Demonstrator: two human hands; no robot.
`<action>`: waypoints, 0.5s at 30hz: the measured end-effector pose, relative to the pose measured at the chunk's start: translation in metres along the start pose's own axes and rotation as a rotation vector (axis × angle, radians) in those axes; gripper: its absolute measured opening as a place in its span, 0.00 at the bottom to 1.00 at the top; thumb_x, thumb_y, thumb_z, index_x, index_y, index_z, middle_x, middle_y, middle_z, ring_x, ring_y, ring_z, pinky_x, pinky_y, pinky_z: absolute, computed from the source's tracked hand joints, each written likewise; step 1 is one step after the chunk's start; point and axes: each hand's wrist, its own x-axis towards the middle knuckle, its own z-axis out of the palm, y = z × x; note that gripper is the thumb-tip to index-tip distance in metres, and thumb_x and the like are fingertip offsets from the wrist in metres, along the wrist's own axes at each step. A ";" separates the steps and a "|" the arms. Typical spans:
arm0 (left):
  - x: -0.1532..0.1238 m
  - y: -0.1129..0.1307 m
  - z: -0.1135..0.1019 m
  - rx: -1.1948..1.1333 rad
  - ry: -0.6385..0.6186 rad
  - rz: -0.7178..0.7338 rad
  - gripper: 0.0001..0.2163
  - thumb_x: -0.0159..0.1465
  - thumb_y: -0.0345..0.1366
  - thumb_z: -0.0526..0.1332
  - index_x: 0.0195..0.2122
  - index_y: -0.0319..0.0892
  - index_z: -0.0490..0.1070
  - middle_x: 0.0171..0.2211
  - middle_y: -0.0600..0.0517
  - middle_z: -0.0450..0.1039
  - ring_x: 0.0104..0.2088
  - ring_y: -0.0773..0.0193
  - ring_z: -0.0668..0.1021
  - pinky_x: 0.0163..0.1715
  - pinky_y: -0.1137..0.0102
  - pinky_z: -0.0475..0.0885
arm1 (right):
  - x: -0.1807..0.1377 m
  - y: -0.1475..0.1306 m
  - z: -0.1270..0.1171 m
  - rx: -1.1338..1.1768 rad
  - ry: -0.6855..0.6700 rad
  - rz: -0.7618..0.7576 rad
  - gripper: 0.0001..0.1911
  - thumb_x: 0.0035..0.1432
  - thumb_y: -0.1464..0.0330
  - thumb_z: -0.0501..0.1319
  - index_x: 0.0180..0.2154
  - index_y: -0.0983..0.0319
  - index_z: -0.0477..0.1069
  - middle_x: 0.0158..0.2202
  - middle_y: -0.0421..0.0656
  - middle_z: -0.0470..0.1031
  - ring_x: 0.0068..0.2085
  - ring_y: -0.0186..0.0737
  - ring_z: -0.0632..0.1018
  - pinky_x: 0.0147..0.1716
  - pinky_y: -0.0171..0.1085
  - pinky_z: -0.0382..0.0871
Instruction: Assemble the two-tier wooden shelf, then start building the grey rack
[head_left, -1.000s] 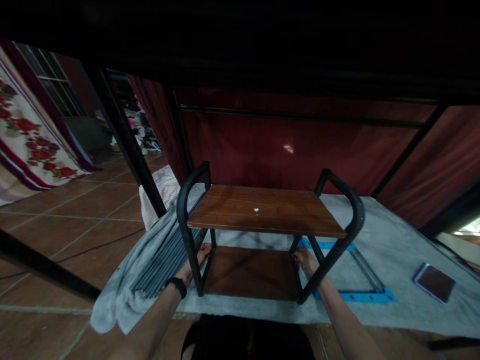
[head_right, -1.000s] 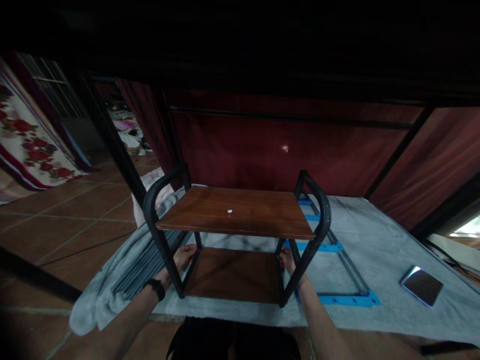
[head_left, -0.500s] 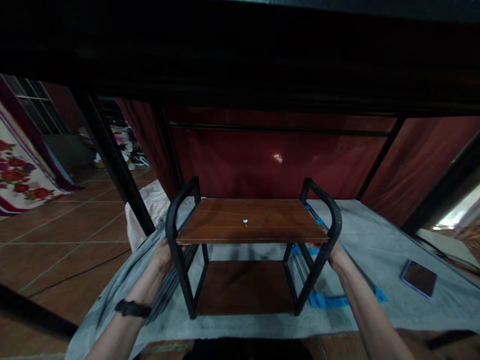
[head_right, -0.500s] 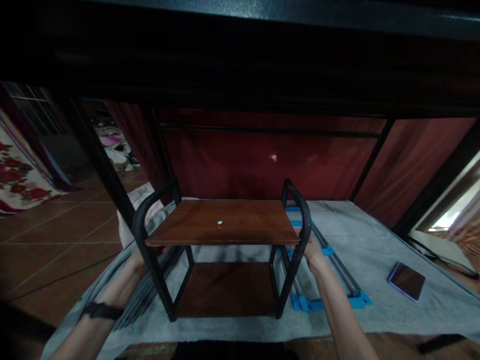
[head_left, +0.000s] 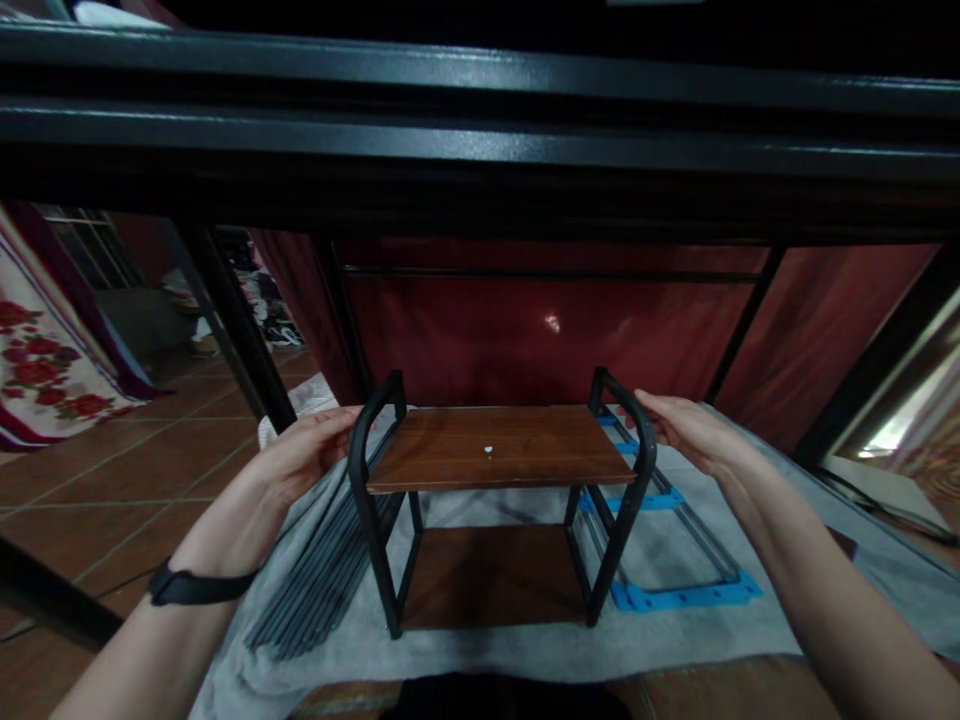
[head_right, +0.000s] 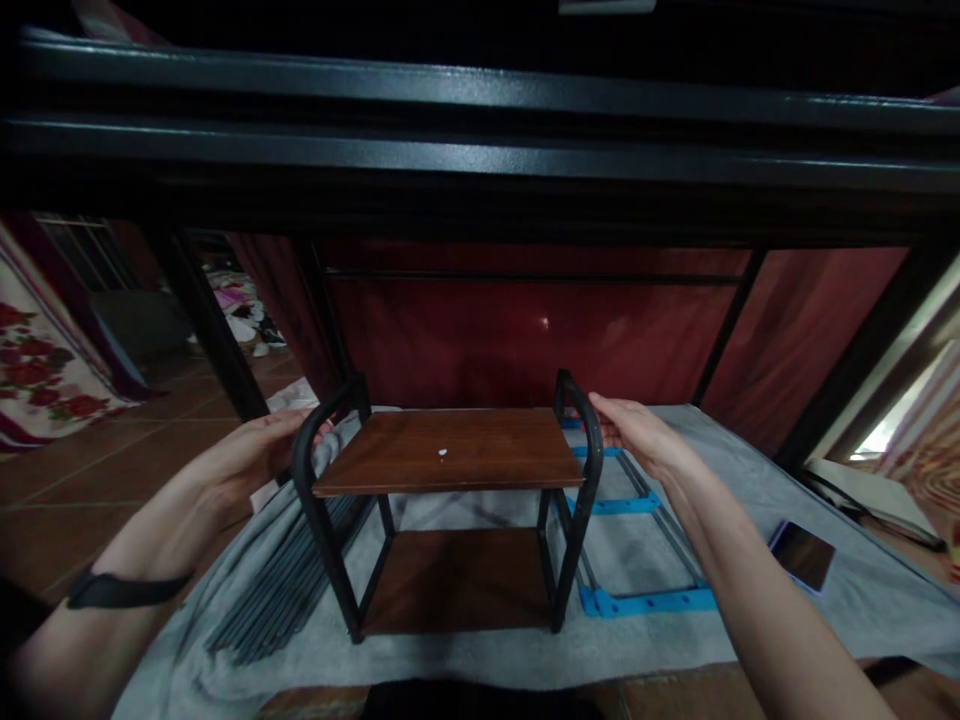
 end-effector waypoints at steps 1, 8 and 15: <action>-0.001 0.002 0.002 0.012 0.000 -0.027 0.10 0.66 0.21 0.57 0.40 0.34 0.78 0.24 0.50 0.79 0.22 0.67 0.77 0.23 0.76 0.74 | 0.001 -0.003 0.000 -0.005 -0.012 0.033 0.11 0.62 0.61 0.67 0.39 0.62 0.80 0.34 0.46 0.84 0.28 0.36 0.79 0.25 0.31 0.75; -0.001 0.012 0.013 0.016 0.000 -0.171 0.10 0.72 0.32 0.57 0.44 0.32 0.77 0.24 0.50 0.79 0.23 0.68 0.76 0.23 0.76 0.72 | 0.006 -0.015 -0.002 0.075 -0.133 0.173 0.12 0.69 0.64 0.59 0.41 0.64 0.79 0.34 0.47 0.84 0.27 0.34 0.81 0.25 0.29 0.76; 0.001 0.021 0.020 0.118 -0.017 -0.145 0.12 0.74 0.33 0.55 0.47 0.33 0.77 0.28 0.53 0.81 0.25 0.74 0.75 0.27 0.80 0.69 | 0.008 -0.028 0.006 0.114 -0.118 0.256 0.13 0.71 0.70 0.54 0.40 0.65 0.77 0.30 0.44 0.83 0.23 0.31 0.78 0.24 0.28 0.75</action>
